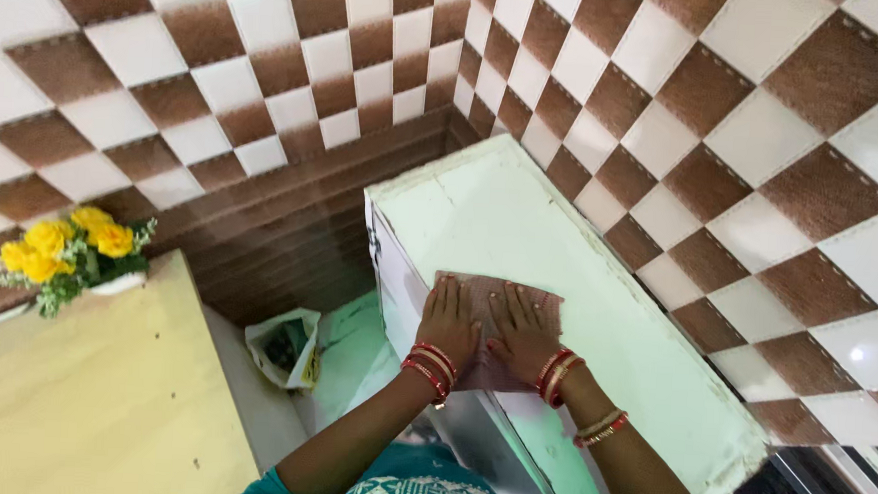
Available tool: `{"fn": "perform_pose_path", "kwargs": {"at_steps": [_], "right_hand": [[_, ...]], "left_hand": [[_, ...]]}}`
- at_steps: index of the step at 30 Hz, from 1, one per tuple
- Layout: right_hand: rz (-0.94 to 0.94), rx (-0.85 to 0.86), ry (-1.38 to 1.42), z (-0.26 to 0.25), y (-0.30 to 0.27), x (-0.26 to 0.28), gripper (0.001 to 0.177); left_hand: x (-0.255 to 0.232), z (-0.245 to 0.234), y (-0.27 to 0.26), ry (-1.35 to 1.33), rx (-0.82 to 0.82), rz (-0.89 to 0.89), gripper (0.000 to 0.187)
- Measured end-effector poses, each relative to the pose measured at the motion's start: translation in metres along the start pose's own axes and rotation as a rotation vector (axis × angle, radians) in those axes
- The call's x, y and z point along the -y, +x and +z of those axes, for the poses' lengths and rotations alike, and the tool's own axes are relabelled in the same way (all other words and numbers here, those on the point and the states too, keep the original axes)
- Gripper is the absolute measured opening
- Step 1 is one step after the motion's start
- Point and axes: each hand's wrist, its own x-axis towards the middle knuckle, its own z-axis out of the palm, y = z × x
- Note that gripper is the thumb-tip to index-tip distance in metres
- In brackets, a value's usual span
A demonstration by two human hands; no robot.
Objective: The person uses a piece of sandpaper to sand the top and sides of a small white wooden cabinet.
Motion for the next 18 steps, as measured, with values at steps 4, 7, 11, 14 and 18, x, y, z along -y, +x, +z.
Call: {"fn": "perform_pose_path", "kwargs": {"at_steps": [4, 7, 11, 14, 18], "right_hand": [[-0.029, -0.046, -0.036, -0.006, 0.064, 0.003, 0.08], [-0.011, -0.059, -0.054, -0.009, 0.12, 0.005, 0.079], [0.002, -0.073, -0.084, -0.014, 0.184, 0.003, 0.079], [-0.016, -0.116, -0.162, -0.017, 0.221, -0.007, 0.078], [0.047, -0.07, -0.049, -0.036, 0.249, -0.022, 0.076]], "left_hand": [[0.042, 0.001, 0.043, 0.059, 0.063, -0.065, 0.075], [0.078, 0.007, 0.074, 0.055, 0.033, -0.099, 0.074], [0.122, 0.018, 0.117, 0.042, 0.037, -0.127, 0.074], [0.147, 0.027, 0.154, 0.089, 0.003, -0.099, 0.074], [0.153, 0.033, 0.18, 0.057, 0.016, -0.119, 0.074]]}}
